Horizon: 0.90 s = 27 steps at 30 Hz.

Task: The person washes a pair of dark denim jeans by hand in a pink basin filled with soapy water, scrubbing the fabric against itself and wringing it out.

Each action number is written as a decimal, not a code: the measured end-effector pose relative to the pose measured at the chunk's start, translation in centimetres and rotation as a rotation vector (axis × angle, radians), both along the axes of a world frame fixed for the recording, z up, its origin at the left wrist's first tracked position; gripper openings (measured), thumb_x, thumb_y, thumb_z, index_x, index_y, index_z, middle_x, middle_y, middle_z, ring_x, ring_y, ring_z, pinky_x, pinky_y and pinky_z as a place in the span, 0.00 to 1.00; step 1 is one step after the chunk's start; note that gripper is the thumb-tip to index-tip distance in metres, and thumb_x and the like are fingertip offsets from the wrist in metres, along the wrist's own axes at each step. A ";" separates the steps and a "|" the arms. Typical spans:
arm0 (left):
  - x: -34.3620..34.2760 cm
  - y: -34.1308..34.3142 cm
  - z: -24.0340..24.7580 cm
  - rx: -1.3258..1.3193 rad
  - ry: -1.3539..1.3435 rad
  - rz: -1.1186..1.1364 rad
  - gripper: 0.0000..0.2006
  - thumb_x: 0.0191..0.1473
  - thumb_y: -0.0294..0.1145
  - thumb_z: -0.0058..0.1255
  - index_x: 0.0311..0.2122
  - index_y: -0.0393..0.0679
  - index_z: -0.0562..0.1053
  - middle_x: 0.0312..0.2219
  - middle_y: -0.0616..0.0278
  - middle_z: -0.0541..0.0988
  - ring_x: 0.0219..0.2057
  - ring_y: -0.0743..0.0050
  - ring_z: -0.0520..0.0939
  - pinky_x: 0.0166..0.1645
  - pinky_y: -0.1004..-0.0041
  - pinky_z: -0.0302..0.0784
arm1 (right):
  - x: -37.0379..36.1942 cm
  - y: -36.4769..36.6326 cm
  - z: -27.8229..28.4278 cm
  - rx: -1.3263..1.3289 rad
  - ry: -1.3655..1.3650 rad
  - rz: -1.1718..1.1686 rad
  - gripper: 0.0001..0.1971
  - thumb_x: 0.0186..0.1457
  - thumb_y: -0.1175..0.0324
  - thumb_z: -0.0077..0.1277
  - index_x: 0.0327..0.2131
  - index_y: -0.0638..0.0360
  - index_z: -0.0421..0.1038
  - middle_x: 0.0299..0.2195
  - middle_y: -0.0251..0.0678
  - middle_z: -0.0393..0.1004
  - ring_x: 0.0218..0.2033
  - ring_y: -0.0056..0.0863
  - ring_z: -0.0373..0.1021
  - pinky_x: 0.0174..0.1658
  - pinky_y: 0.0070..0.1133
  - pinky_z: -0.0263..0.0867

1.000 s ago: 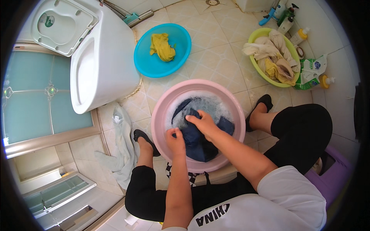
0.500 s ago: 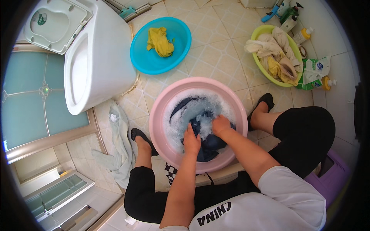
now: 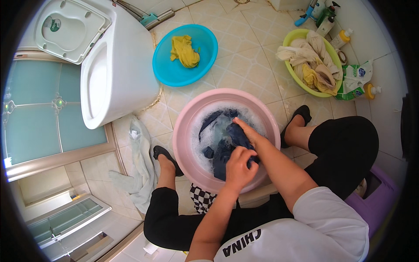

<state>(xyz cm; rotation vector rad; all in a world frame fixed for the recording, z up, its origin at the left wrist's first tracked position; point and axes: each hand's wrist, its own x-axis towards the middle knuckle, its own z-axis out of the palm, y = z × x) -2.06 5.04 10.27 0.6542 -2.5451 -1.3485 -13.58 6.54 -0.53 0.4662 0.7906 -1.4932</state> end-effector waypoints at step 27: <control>7.9 -7.3 -5.1 0.675 -0.212 0.357 0.16 0.49 0.28 0.46 0.44 0.34 0.66 0.36 0.64 0.71 0.40 0.75 0.69 0.48 0.77 0.62 | 1.8 -3.6 11.9 0.003 0.512 -0.147 0.08 0.45 0.67 0.55 0.22 0.58 0.67 0.20 0.23 0.63 0.22 0.12 0.58 0.24 0.14 0.55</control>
